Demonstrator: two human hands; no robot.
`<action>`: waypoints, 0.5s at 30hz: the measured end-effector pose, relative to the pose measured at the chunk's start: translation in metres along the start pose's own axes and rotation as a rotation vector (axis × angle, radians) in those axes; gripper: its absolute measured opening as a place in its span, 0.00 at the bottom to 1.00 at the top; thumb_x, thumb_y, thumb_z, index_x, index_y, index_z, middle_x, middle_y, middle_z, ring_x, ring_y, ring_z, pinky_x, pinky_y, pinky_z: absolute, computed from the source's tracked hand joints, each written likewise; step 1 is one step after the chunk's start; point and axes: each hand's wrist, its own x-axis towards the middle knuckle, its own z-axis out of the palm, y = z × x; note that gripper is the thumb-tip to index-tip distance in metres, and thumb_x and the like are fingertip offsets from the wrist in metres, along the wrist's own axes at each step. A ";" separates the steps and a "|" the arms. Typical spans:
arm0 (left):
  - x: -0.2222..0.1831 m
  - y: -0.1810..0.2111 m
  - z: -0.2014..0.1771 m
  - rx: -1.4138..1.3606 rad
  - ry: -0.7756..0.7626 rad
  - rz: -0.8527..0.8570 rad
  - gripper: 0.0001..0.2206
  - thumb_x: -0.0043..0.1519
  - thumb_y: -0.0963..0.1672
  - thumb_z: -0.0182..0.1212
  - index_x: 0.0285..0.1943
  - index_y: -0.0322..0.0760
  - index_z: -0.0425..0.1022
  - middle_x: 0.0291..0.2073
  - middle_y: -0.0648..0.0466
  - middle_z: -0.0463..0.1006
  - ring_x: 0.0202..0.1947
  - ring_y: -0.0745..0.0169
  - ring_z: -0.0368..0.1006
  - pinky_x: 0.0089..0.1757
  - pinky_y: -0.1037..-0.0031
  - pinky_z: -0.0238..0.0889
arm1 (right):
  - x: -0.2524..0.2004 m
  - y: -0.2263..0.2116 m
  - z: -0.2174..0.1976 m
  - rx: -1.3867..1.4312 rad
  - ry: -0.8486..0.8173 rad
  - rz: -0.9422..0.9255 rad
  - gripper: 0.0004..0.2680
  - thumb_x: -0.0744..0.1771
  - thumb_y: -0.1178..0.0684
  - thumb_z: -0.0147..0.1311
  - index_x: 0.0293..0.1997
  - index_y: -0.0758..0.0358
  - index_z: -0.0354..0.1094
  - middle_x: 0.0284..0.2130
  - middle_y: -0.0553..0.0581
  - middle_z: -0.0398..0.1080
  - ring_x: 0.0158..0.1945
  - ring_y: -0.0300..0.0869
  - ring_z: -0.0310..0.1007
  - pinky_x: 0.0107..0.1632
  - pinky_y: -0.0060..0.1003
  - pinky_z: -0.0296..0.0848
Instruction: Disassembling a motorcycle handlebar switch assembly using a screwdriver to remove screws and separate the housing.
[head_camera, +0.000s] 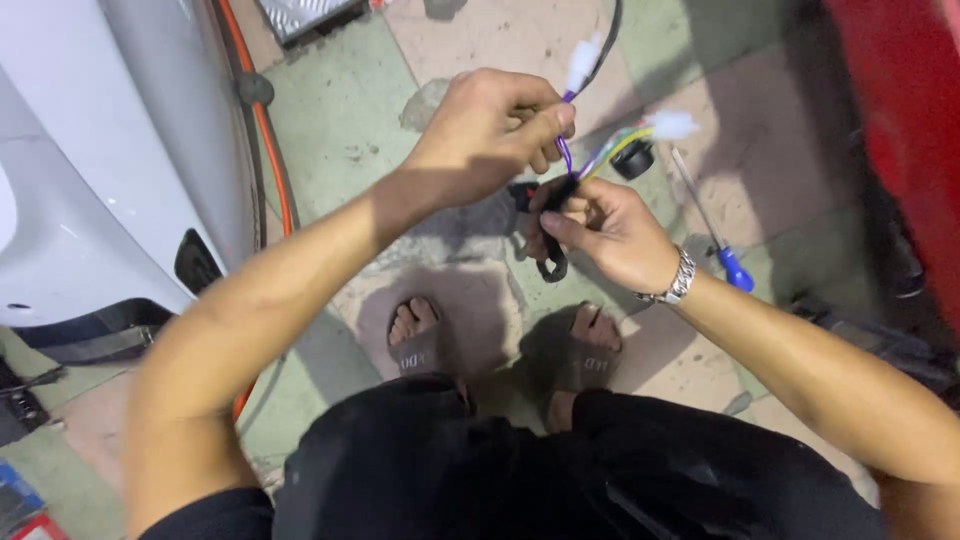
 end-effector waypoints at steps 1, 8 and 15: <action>-0.009 -0.007 0.008 -0.181 0.048 -0.043 0.11 0.66 0.43 0.56 0.39 0.27 0.79 0.26 0.51 0.81 0.24 0.68 0.76 0.28 0.79 0.70 | -0.001 0.008 0.004 0.036 0.027 -0.010 0.05 0.70 0.64 0.49 0.50 0.68 0.67 0.32 0.58 0.75 0.34 0.39 0.77 0.38 0.29 0.75; -0.071 -0.094 0.095 -0.580 0.297 -0.270 0.06 0.66 0.44 0.65 0.47 0.38 0.81 0.35 0.53 0.81 0.39 0.68 0.74 0.44 0.75 0.71 | -0.010 0.106 0.023 0.421 0.558 0.079 0.05 0.69 0.60 0.55 0.49 0.67 0.68 0.30 0.60 0.74 0.31 0.47 0.81 0.34 0.44 0.84; -0.044 -0.168 0.095 -0.025 0.298 -0.408 0.09 0.63 0.41 0.65 0.51 0.33 0.79 0.41 0.40 0.84 0.44 0.40 0.81 0.42 0.58 0.77 | -0.020 0.149 -0.014 0.507 0.791 0.094 0.04 0.71 0.56 0.53 0.41 0.66 0.65 0.30 0.66 0.76 0.32 0.50 0.82 0.37 0.45 0.85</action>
